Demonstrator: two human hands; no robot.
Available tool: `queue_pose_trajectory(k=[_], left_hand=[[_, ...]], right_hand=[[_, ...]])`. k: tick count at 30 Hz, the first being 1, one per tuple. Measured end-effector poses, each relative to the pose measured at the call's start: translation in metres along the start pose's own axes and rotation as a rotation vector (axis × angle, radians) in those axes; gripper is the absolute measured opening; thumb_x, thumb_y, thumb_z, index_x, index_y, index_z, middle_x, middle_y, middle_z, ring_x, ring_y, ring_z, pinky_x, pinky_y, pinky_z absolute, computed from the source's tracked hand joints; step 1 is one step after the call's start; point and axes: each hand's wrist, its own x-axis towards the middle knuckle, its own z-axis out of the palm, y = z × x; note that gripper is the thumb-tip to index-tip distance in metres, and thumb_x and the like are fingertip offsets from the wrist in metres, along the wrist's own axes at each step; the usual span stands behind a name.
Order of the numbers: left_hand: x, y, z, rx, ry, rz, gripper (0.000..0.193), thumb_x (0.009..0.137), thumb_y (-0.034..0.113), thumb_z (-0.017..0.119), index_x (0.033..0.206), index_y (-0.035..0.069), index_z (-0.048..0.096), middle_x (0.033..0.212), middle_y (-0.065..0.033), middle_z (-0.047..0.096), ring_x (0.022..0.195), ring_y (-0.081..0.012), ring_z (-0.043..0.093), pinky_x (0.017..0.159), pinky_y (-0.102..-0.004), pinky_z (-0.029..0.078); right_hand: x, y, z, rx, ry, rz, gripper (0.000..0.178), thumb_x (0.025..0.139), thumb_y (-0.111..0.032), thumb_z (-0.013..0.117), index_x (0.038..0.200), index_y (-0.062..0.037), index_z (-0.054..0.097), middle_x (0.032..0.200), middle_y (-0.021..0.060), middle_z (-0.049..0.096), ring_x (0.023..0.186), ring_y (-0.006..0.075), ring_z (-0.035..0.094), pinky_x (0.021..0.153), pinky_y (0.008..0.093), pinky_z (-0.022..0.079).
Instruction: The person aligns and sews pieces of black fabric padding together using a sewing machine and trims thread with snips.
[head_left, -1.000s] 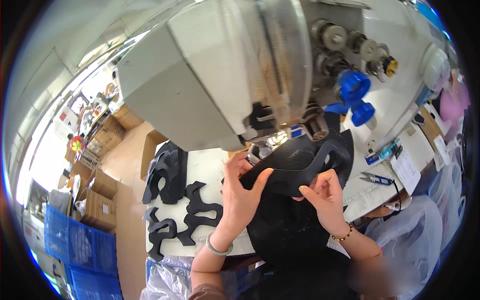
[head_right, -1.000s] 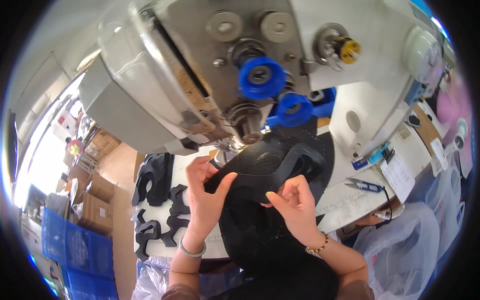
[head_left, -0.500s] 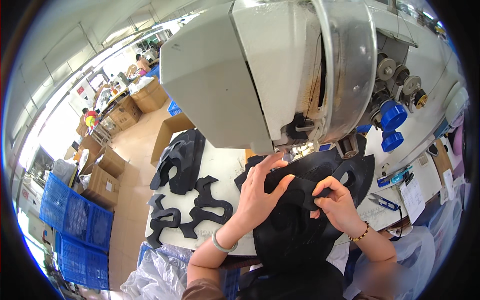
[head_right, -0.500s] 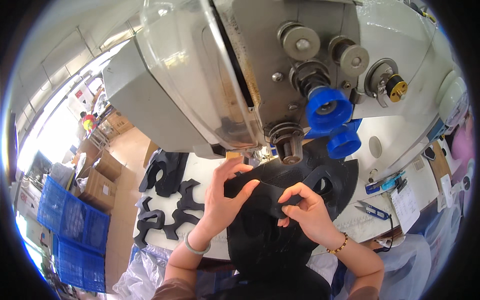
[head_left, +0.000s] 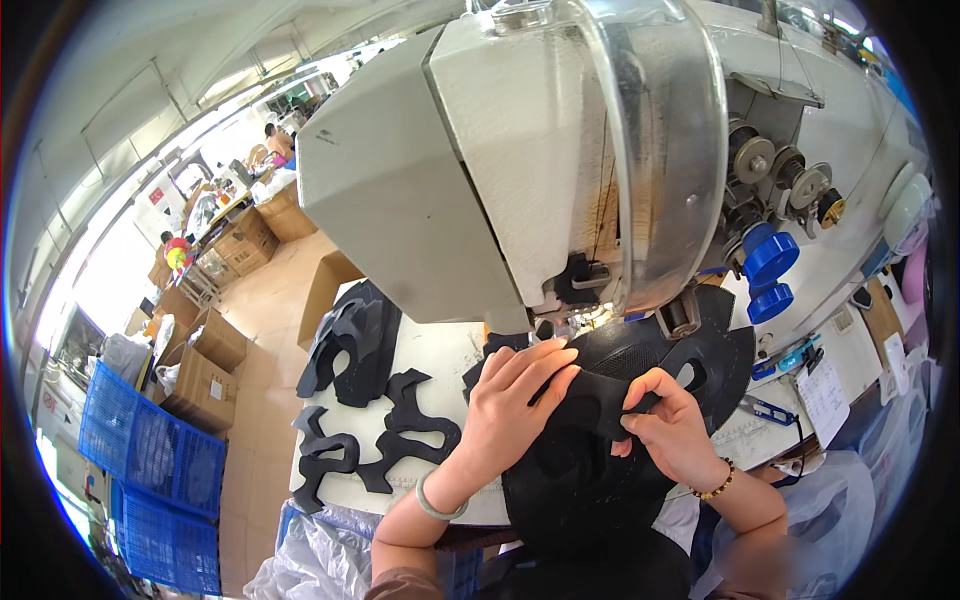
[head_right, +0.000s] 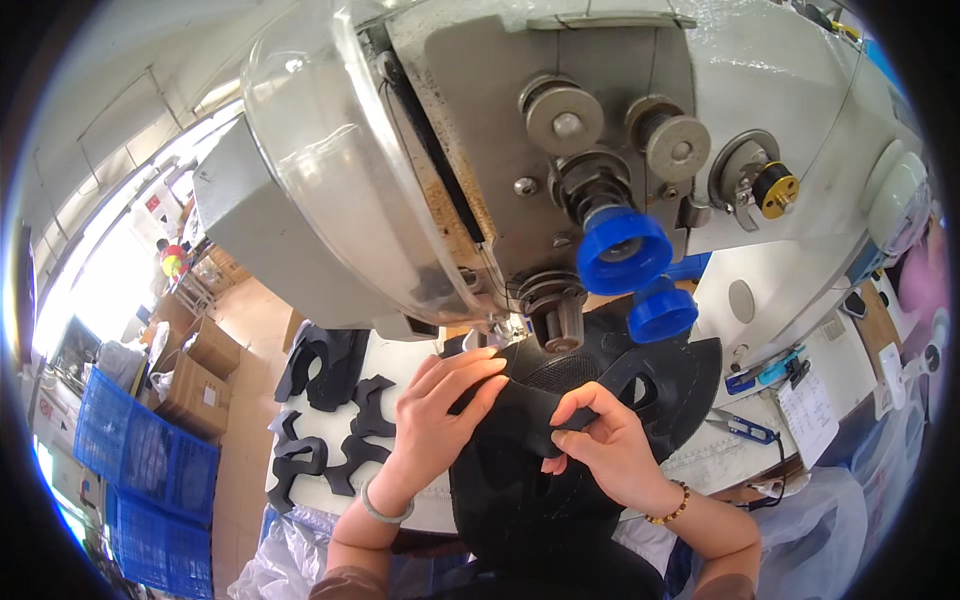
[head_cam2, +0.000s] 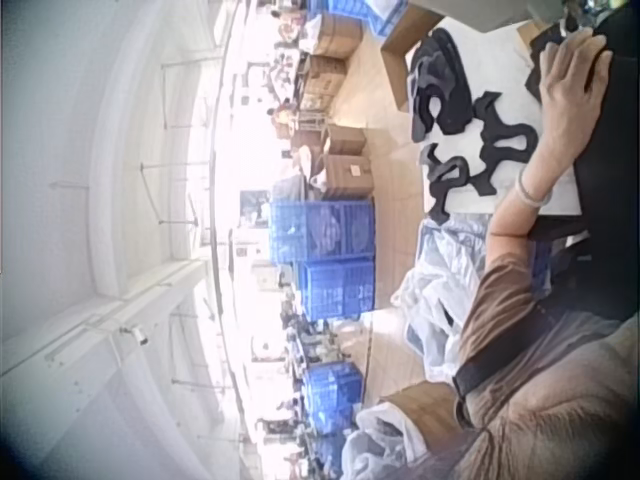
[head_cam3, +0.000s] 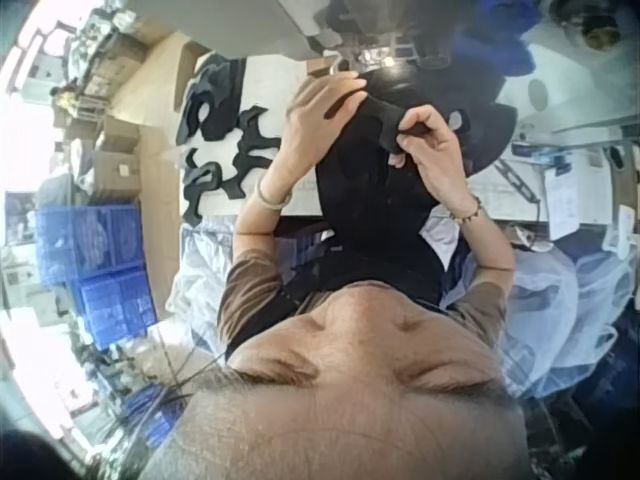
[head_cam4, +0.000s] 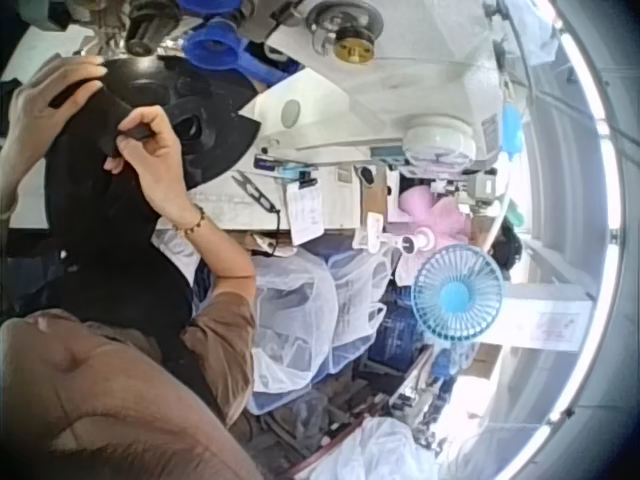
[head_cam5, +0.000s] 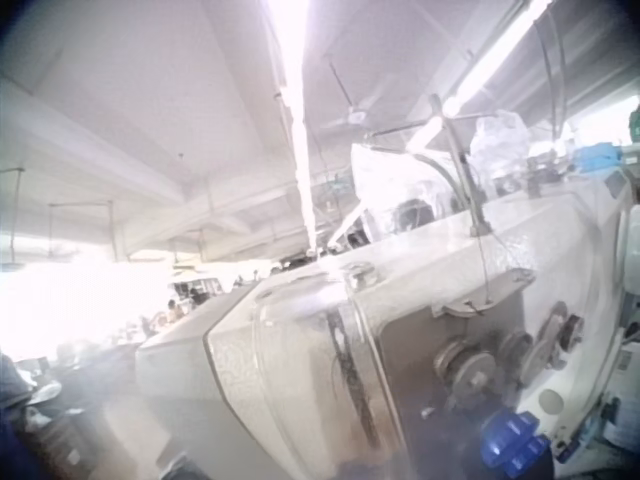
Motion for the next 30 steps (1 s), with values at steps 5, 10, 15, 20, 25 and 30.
queue_pose_trajectory(k=[5, 10, 15, 20, 25, 30], left_hand=[[0.010, 0.009, -0.010, 0.001, -0.020, -0.020, 0.017, 0.073, 0.003, 0.072, 0.090, 0.004, 0.070, 0.091, -0.0071, 0.067, 0.073, -0.0203, 0.059, 0.067, -0.0283, 0.049], [0.017, 0.007, -0.007, -0.047, -0.022, -0.077, 0.014, 0.074, 0.004, 0.071, 0.088, 0.003, 0.070, 0.092, -0.0077, 0.067, 0.079, -0.0222, 0.062, 0.072, -0.0296, 0.050], [0.010, 0.010, 0.008, 0.005, 0.082, -0.048, 0.014, 0.074, 0.004, 0.071, 0.087, 0.003, 0.069, 0.090, -0.0081, 0.066, 0.082, -0.0231, 0.063, 0.073, -0.0311, 0.050], [0.003, 0.009, 0.017, 0.066, 0.138, -0.010, 0.016, 0.072, 0.004, 0.073, 0.087, 0.004, 0.067, 0.090, -0.0082, 0.065, 0.081, -0.0245, 0.062, 0.072, -0.0320, 0.050], [-0.001, 0.006, 0.023, 0.151, 0.143, 0.043, 0.019, 0.070, 0.003, 0.074, 0.087, 0.004, 0.067, 0.092, -0.0094, 0.064, 0.082, -0.0249, 0.061, 0.073, -0.0329, 0.050], [-0.001, 0.001, 0.027, 0.222, 0.159, 0.135, 0.024, 0.070, 0.003, 0.075, 0.091, 0.004, 0.067, 0.095, -0.0095, 0.063, 0.079, -0.0241, 0.060, 0.070, -0.0330, 0.048]], right_hand=[[-0.001, -0.018, 0.014, 0.083, -0.013, 0.005, 0.019, 0.084, 0.005, 0.054, 0.099, -0.0030, 0.046, 0.088, 0.0116, 0.059, 0.070, 0.0211, 0.065, 0.059, 0.0291, 0.052], [0.005, -0.031, 0.022, 0.237, 0.066, 0.034, 0.014, 0.086, 0.002, 0.053, 0.094, -0.0054, 0.045, 0.080, 0.0103, 0.060, 0.066, 0.0189, 0.064, 0.058, 0.0273, 0.050], [0.019, -0.018, 0.001, 0.150, 0.066, -0.006, 0.014, 0.084, 0.001, 0.056, 0.089, -0.0069, 0.046, 0.074, 0.0063, 0.056, 0.058, 0.0141, 0.059, 0.049, 0.0250, 0.047], [0.023, -0.012, -0.007, 0.064, 0.116, -0.019, 0.016, 0.080, 0.000, 0.060, 0.086, -0.0080, 0.047, 0.076, -0.0007, 0.049, 0.059, 0.0069, 0.054, 0.038, 0.0222, 0.045], [0.032, -0.008, -0.016, 0.033, 0.171, -0.070, 0.020, 0.078, 0.003, 0.057, 0.097, 0.0001, 0.052, 0.078, 0.0082, 0.061, 0.050, 0.0132, 0.059, 0.036, 0.0230, 0.046], [0.036, -0.001, -0.034, 0.158, 0.128, -0.046, 0.029, 0.079, 0.006, 0.059, 0.106, 0.0021, 0.051, 0.093, 0.0102, 0.061, 0.064, 0.0158, 0.064, 0.039, 0.0259, 0.051]])
